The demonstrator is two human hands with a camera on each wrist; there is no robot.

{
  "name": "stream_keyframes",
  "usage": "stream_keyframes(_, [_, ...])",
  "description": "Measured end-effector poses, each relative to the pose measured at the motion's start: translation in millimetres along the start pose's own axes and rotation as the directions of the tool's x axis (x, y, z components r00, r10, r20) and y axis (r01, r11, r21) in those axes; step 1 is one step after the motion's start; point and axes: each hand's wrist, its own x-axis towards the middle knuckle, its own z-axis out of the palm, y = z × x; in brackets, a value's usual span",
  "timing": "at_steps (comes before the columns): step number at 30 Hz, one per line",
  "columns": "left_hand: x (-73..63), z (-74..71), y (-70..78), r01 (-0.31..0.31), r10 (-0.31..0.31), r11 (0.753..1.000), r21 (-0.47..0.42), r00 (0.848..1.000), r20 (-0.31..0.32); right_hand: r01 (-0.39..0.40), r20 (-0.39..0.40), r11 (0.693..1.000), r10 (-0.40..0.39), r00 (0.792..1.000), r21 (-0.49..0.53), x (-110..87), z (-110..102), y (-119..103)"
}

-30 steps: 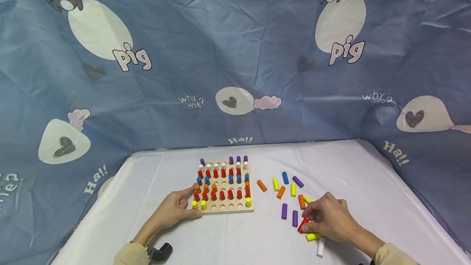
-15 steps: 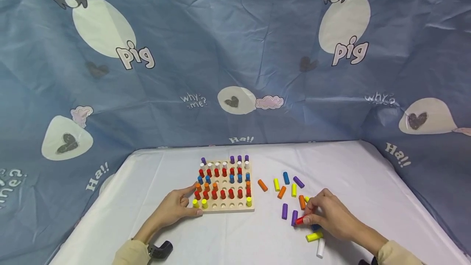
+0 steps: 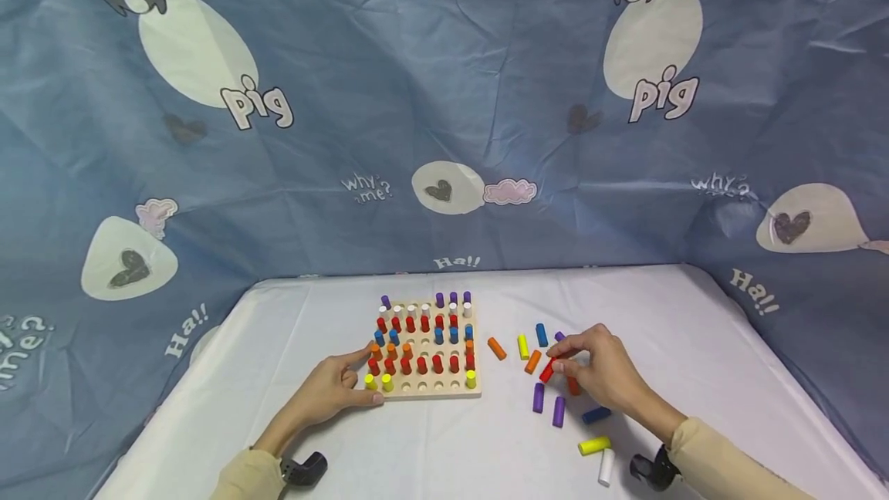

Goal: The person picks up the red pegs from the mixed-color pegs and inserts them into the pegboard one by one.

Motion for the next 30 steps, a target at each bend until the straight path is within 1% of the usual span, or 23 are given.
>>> stream_keyframes(2, [-0.2, 0.1, -0.3, 0.003, -0.003, 1.000, 0.005, 1.000, -0.002, 0.027, -0.019, 1.000, -0.027, 0.999, -0.009, 8.7, 2, -2])
stream_keyframes(4, [-0.7, 0.1, -0.7, 0.005, -0.005, 1.000, 0.008, 1.000, -0.004, 0.036, -0.021, 0.999, -0.036, 0.999, -0.007, 17.5, 4, -4])
stream_keyframes(7, [-1.7, 0.2, -1.5, 0.010, -0.010, 1.000, 0.009, 1.000, -0.002, 0.022, 0.008, 1.000, -0.022, 1.000, 0.022, 31.8, 9, -7])
stream_keyframes(9, [-2.0, 0.2, -2.0, 0.012, -0.012, 1.000, -0.002, 1.000, 0.004, -0.001, 0.024, 0.999, 0.000, 1.000, 0.044, 41.5, 14, -9])
stream_keyframes(12, [-1.5, 0.2, -2.7, 0.013, -0.013, 1.000, -0.008, 1.000, 0.011, -0.017, 0.017, 0.998, 0.016, 1.000, 0.064, 57.2, 22, -13])
stream_keyframes(16, [-0.7, 0.5, -2.9, 0.000, 0.000, 1.000, 0.001, 1.000, 0.010, -0.007, -0.008, 0.998, 0.007, 1.000, 0.070, 77.1, 32, -20])
stream_keyframes(18, [-0.5, 0.5, -3.0, 0.000, 0.000, 1.000, -0.002, 1.000, 0.013, -0.002, -0.005, 0.997, 0.003, 1.000, 0.078, 85.9, 36, -24])
stream_keyframes(23, [-1.2, -0.8, -2.2, 0.001, 0.000, 1.000, -0.020, 1.000, 0.014, -0.012, 0.027, 0.993, 0.009, 1.000, 0.117, 104.8, 46, -33])
stream_keyframes(30, [-1.4, -2.0, -1.4, -0.011, 0.011, 1.000, -0.010, 1.000, 0.002, 0.001, 0.013, 0.992, -0.003, 1.000, 0.129, 121.6, 63, -41])
